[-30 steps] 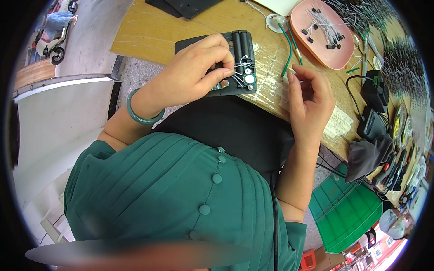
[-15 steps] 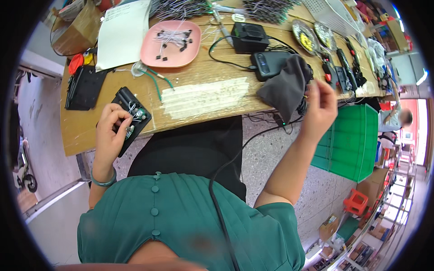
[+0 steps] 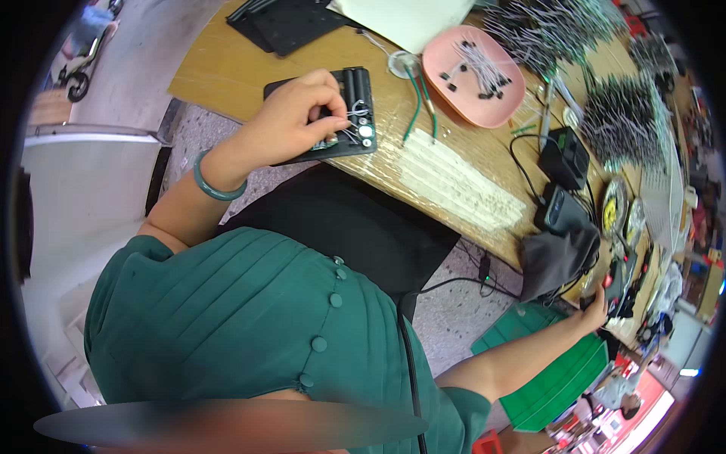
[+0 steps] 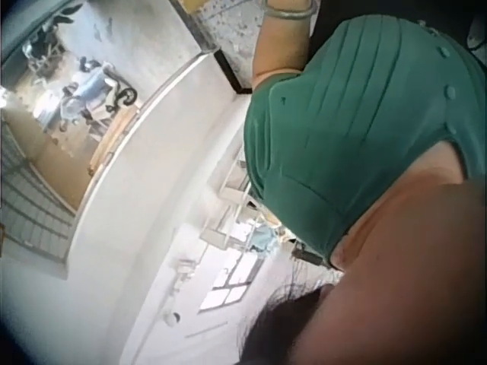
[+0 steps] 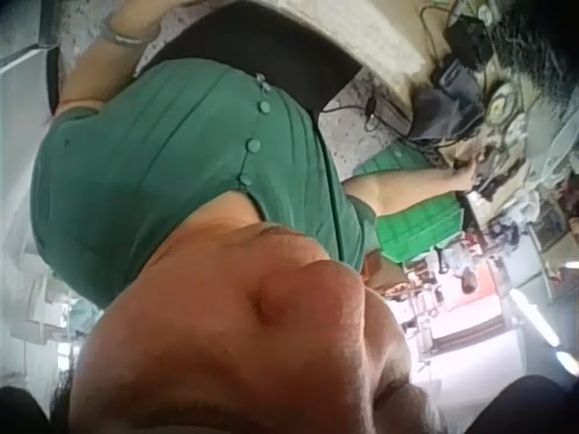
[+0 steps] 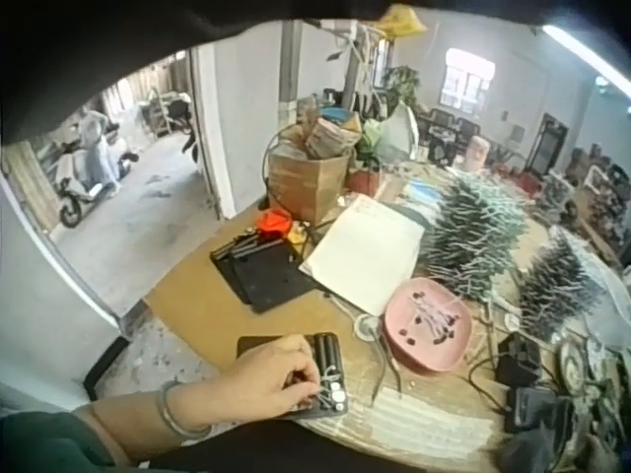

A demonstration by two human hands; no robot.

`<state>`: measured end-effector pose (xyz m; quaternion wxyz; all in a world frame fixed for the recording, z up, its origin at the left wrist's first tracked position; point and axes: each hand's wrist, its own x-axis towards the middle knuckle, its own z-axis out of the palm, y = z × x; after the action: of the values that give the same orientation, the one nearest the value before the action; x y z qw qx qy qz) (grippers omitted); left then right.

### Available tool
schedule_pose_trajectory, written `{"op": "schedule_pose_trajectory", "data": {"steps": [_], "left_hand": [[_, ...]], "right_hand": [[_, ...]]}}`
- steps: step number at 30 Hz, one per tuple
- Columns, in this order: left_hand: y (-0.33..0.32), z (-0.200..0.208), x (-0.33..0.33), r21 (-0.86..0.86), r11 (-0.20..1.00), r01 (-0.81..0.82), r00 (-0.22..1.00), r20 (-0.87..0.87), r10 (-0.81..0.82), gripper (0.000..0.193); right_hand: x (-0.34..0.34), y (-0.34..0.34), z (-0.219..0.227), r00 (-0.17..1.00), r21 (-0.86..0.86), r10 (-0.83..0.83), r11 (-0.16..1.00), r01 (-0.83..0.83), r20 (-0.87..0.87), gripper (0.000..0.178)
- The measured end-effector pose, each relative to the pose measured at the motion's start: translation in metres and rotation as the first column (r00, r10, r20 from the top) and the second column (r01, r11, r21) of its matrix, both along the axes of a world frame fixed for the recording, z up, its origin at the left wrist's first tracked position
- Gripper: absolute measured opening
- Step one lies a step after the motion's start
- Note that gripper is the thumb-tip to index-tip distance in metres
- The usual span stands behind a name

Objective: The person assembles electronic components, including a circuit board, wires, and a plastic cover, into an electronic housing using an electric drill and a hot glue gun.

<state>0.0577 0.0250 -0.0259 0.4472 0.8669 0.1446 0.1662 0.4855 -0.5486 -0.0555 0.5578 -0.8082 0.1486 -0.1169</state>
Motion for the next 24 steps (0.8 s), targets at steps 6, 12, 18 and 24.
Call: {"op": "schedule_pose_trajectory", "data": {"steps": [6, 12, 18, 24], "left_hand": [[-0.009, -0.003, 0.002, 0.037, 0.997, -0.066, 0.997, 0.032, 0.065, 0.009], [-0.006, -0.001, 0.012, 0.070, 0.997, -0.037, 0.999, 0.000, 0.037, 0.009], [-0.001, 0.001, 0.007, 0.086, 0.996, -0.012, 1.000, -0.022, 0.014, 0.010], [-0.002, -0.004, 0.007, 0.118, 0.993, -0.029, 1.000, 0.000, 0.029, 0.010]], "right_hand": [[-0.134, 0.101, 0.075, 0.845, 0.237, 0.274, 0.879, -0.414, 0.460, 0.034], [-0.222, 0.199, 0.077, 0.703, 0.356, 0.563, 0.609, -0.709, 0.434, 0.058], [-0.314, 0.294, 0.071, 0.554, 0.103, 0.803, 0.546, -0.832, 0.219, 0.047], [-0.321, 0.287, 0.041, 0.423, -0.141, 0.874, 0.463, -0.875, 0.240, 0.046]]}}
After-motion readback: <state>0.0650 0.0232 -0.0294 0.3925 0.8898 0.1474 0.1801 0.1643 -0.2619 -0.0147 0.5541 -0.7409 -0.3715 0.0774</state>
